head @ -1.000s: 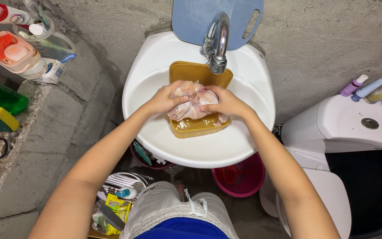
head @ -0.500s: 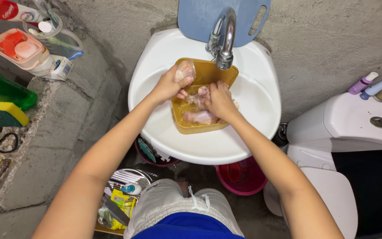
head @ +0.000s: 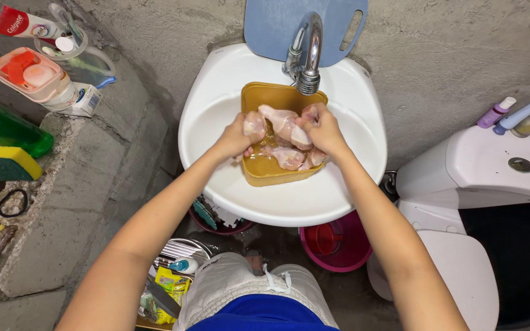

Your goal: The person washes chicken drumsticks in a container under a running faucet, then peels and slices a red onion on a blue cutting board using a knife.

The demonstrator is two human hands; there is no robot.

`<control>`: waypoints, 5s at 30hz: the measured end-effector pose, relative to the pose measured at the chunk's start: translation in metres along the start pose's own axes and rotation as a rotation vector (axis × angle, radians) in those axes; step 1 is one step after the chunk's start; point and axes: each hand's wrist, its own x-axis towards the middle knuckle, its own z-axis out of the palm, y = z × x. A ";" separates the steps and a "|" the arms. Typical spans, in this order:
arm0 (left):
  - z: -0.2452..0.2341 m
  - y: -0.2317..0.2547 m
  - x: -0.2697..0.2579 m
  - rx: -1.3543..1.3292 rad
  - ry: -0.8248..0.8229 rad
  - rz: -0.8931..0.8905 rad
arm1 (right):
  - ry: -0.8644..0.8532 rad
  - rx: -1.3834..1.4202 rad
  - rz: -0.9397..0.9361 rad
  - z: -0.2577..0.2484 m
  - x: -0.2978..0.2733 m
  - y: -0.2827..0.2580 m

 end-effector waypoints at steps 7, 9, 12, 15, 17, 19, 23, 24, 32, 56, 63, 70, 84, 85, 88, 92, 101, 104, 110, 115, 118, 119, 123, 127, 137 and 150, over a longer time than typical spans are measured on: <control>0.028 -0.037 0.031 0.427 -0.122 0.243 | 0.126 0.389 0.115 -0.005 -0.019 -0.020; 0.034 -0.041 0.044 0.689 -0.117 0.468 | 0.103 0.436 0.046 -0.009 -0.024 -0.025; 0.029 -0.028 0.040 0.280 -0.235 0.315 | 0.099 0.510 0.051 -0.013 -0.030 -0.021; 0.036 0.007 0.037 -0.731 -0.320 0.146 | 0.127 0.762 0.122 -0.003 -0.032 -0.008; 0.048 0.022 0.028 -0.830 -0.246 -0.013 | 0.158 0.785 0.114 0.015 -0.029 -0.004; 0.068 0.032 0.027 -0.853 -0.025 -0.022 | 0.242 0.701 0.109 0.034 -0.029 -0.009; 0.085 0.025 0.040 -0.931 0.374 0.044 | 0.503 0.317 0.095 0.075 -0.036 -0.036; 0.084 0.022 0.044 -1.004 0.388 0.005 | 0.567 0.219 0.087 0.081 -0.037 -0.042; 0.037 0.008 0.059 -1.044 0.144 -0.182 | 0.304 0.519 0.018 0.067 -0.015 -0.037; 0.014 -0.030 0.051 0.024 -0.033 0.322 | 0.249 0.489 0.211 0.054 -0.002 0.035; 0.012 -0.020 0.030 0.240 -0.186 0.495 | -0.270 1.029 0.529 0.085 -0.014 -0.004; 0.019 -0.022 0.018 0.124 -0.002 0.561 | -0.072 -0.283 -0.091 0.029 0.016 0.023; -0.011 0.002 0.006 0.054 -0.001 0.595 | -0.245 -0.883 -0.259 0.030 -0.012 0.019; -0.012 0.002 0.005 0.046 0.005 0.594 | -0.344 -0.895 -0.249 0.033 -0.013 0.021; -0.014 0.004 0.004 -0.016 0.024 0.571 | -0.518 -0.834 -0.278 0.037 -0.007 0.023; -0.018 0.005 0.005 -0.228 0.012 0.431 | -0.546 -0.643 -0.299 0.029 -0.007 0.018; -0.022 -0.006 0.020 -0.313 -0.038 0.424 | -0.715 -0.499 -0.028 0.043 -0.030 0.000; -0.021 -0.006 0.022 -0.306 -0.103 0.386 | -0.787 -0.462 0.050 0.043 -0.024 0.006; -0.005 -0.013 0.048 0.079 -0.152 0.492 | -0.723 -0.311 0.231 0.041 -0.012 0.011; 0.022 -0.007 0.045 0.558 -0.197 0.531 | -0.260 -0.222 0.093 0.021 -0.013 0.030; 0.033 0.003 0.029 0.786 -0.140 0.521 | 0.020 -0.312 -0.080 0.003 -0.014 0.034; 0.034 0.004 0.024 0.855 -0.083 0.483 | 0.010 -0.307 -0.056 0.001 -0.017 0.033; 0.033 -0.004 0.022 0.975 -0.038 0.394 | -0.093 -0.491 -0.170 0.018 -0.035 0.024; 0.029 -0.022 0.040 1.031 -0.075 0.479 | -0.124 -0.769 0.037 0.056 -0.033 0.024; 0.014 -0.009 0.025 0.819 -0.043 0.489 | -0.226 -0.840 0.038 0.051 -0.010 0.030; -0.034 -0.001 0.019 0.179 0.143 0.559 | -0.387 -0.412 -0.176 0.040 -0.037 -0.020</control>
